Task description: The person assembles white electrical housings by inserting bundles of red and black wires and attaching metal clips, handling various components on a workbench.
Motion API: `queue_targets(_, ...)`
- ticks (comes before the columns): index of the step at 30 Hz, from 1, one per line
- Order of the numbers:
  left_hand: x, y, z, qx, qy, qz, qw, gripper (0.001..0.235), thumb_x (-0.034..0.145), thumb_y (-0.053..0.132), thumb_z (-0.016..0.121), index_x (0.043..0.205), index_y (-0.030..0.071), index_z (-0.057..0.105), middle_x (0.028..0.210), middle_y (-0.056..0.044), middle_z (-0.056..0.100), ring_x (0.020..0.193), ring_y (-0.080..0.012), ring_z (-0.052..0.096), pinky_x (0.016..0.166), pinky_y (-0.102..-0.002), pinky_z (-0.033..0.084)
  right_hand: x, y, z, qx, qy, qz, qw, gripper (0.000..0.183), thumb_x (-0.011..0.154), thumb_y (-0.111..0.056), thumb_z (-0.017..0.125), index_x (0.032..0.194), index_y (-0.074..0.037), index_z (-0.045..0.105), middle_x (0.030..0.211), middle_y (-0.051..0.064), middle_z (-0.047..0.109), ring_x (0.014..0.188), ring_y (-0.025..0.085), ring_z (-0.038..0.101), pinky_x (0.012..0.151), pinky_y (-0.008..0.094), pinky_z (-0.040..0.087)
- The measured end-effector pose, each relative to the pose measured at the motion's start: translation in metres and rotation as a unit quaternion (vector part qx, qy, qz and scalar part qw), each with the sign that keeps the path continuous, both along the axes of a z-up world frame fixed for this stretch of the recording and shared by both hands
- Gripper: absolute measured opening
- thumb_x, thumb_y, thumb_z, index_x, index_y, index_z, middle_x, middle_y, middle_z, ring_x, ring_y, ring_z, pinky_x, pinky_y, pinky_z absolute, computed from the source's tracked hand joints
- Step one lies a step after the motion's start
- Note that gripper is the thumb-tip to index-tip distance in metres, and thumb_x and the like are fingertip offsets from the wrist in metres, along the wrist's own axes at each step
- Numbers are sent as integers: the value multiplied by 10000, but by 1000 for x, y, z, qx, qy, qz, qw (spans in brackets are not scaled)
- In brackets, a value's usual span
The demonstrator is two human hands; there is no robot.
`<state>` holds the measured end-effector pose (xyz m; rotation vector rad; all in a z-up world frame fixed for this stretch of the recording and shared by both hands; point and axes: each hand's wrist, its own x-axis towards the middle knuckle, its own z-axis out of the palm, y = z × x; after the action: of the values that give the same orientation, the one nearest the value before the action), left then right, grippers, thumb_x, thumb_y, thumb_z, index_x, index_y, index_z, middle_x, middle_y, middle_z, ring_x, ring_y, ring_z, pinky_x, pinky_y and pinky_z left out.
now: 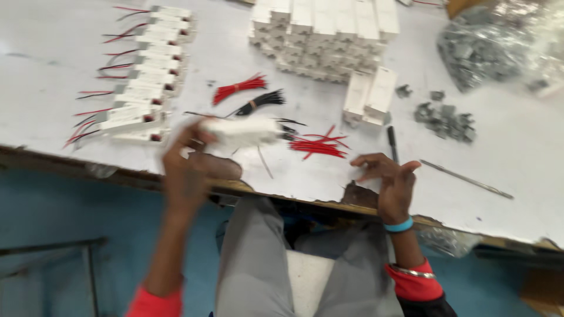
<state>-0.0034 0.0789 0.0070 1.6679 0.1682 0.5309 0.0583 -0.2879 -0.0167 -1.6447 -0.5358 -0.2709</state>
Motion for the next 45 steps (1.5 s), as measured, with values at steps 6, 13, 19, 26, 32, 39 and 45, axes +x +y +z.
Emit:
queue_targets(6,48,190,39,237,71,171,954,272,1111,180,665,998,-57,739,764,-75,609,711,-114,519,631,-309,403,0,4,2,-36,170,-11,985,377,980,-104,363,950,96,681,970,153,761,535,163,614,574,286,508)
queue_targets(13,80,237,17,326,274,129,895,237,985,276,729,1030,50,781,923,-175,716,866,-295,661,812,-430,502,0,1,1,-31,159,-1,987,387,978,-69,341,931,100,686,966,153,764,527,142,624,581,274,507)
queue_targets(19,65,218,22,557,107,6,824,519,928,322,774,1402,145,661,1445,-161,602,1311,-370,553,1083,-485,433,1,4,-1,-42,159,-8,986,402,1046,-130,398,922,79,718,959,138,773,639,144,683,657,277,550)
queue_targets(26,54,180,51,555,259,-89,786,1096,574,121,933,1542,266,439,1571,2,471,1402,-281,464,1138,-435,418,2,4,-7,-101,80,-9,992,199,992,-130,647,955,21,771,1007,105,764,938,151,695,842,290,531)
queue_targets(32,49,178,62,596,269,-119,747,1119,561,72,944,1531,283,428,1572,33,452,1439,-243,435,1157,-413,402,4,2,-11,-101,74,3,992,173,980,-117,658,962,9,774,1018,104,764,946,155,701,850,289,540)
queue_targets(39,54,167,79,570,341,-113,739,1115,532,159,974,1484,411,451,1577,113,426,1431,-202,449,1143,-449,437,5,2,-13,-103,76,2,992,169,975,-112,660,965,13,774,1015,109,764,946,160,707,857,291,551)
queue_targets(45,61,164,87,563,379,-118,725,1117,496,219,998,1465,410,477,1569,133,448,1426,-203,476,1132,-470,457,5,2,-14,-95,77,6,992,169,973,-110,661,972,17,772,1020,115,760,948,165,704,863,298,552)
